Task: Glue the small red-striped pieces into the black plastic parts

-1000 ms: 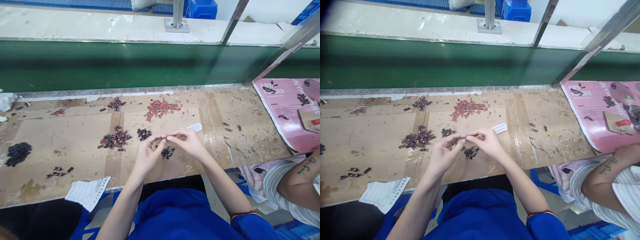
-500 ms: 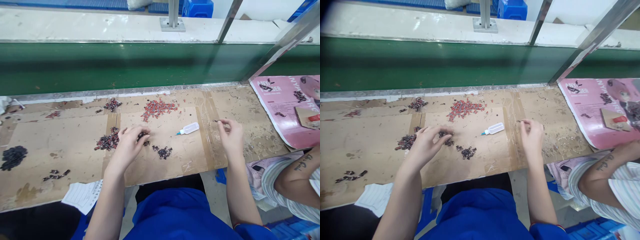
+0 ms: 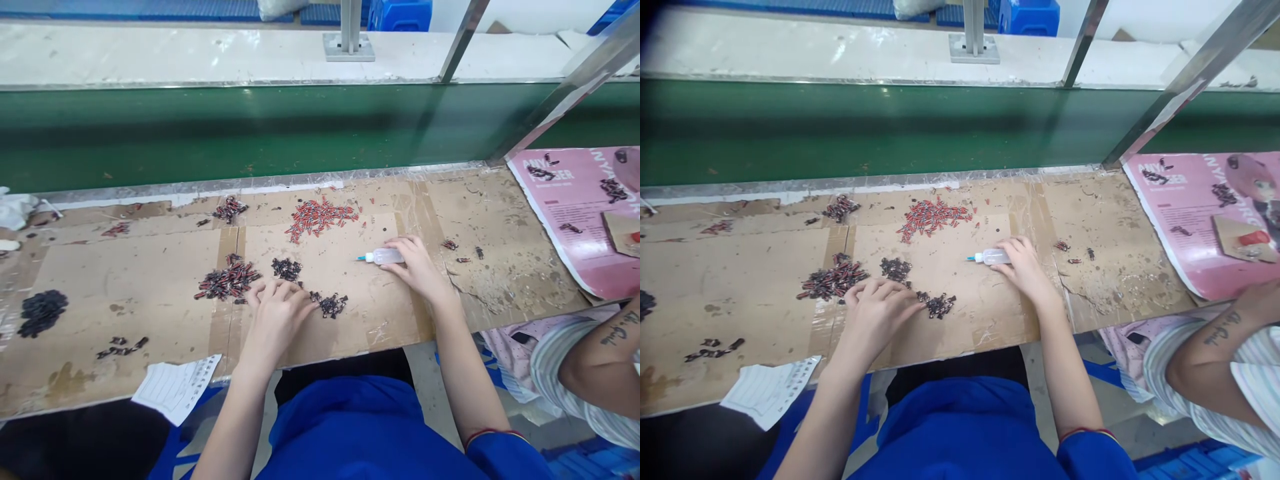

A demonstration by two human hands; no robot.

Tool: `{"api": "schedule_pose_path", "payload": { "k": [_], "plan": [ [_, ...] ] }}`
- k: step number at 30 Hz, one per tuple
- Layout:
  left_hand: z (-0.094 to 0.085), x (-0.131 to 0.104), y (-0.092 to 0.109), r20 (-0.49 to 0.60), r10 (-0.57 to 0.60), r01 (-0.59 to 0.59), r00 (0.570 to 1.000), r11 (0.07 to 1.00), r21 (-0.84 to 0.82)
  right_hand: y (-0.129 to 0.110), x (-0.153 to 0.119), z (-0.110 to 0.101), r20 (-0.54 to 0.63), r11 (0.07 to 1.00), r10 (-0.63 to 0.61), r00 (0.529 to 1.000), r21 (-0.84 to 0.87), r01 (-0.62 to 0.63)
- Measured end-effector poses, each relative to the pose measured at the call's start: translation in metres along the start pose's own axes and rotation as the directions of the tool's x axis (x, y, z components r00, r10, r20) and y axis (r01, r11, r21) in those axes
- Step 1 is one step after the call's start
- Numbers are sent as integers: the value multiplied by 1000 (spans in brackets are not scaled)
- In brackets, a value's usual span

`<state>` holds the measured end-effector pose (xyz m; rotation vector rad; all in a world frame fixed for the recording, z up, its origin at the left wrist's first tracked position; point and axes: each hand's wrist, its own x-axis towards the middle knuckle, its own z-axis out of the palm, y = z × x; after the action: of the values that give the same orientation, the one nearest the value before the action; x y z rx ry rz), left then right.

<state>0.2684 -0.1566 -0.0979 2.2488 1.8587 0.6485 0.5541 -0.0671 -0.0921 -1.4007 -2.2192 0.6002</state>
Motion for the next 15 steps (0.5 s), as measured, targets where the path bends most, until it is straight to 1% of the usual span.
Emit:
{"api": "schedule_pose_path", "payload": {
  "k": [3,4,6,8,11,13,14,15],
  "plan": [
    [3,-3,6,23,-7,6,1000,1000,23,-6,-6,0,-53,980,116,992,169,-105],
    [4,-2,7,31,-8,8,999,1000,24,-9,-9,1,-68,958,165,984,247,-144],
    [6,3,8,41,-6,5,999,1000,12,-16,-13,6,-100,886,257,961,421,-193],
    [10,12,9,48,-8,9,999,1000,-20,-23,-16,12,-131,781,340,931,591,-202],
    [16,27,12,71,-27,32,997,996,-81,-32,-15,23,-126,566,474,871,801,-192],
    [19,35,15,97,-52,62,994,993,-105,-35,-13,29,-88,414,557,826,892,-184],
    [19,38,16,112,-64,77,992,991,-111,-35,-11,31,-69,357,587,807,916,-182],
    [20,40,17,128,-75,90,989,989,-116,-36,-9,34,-54,318,608,792,931,-181]
  ]
}}
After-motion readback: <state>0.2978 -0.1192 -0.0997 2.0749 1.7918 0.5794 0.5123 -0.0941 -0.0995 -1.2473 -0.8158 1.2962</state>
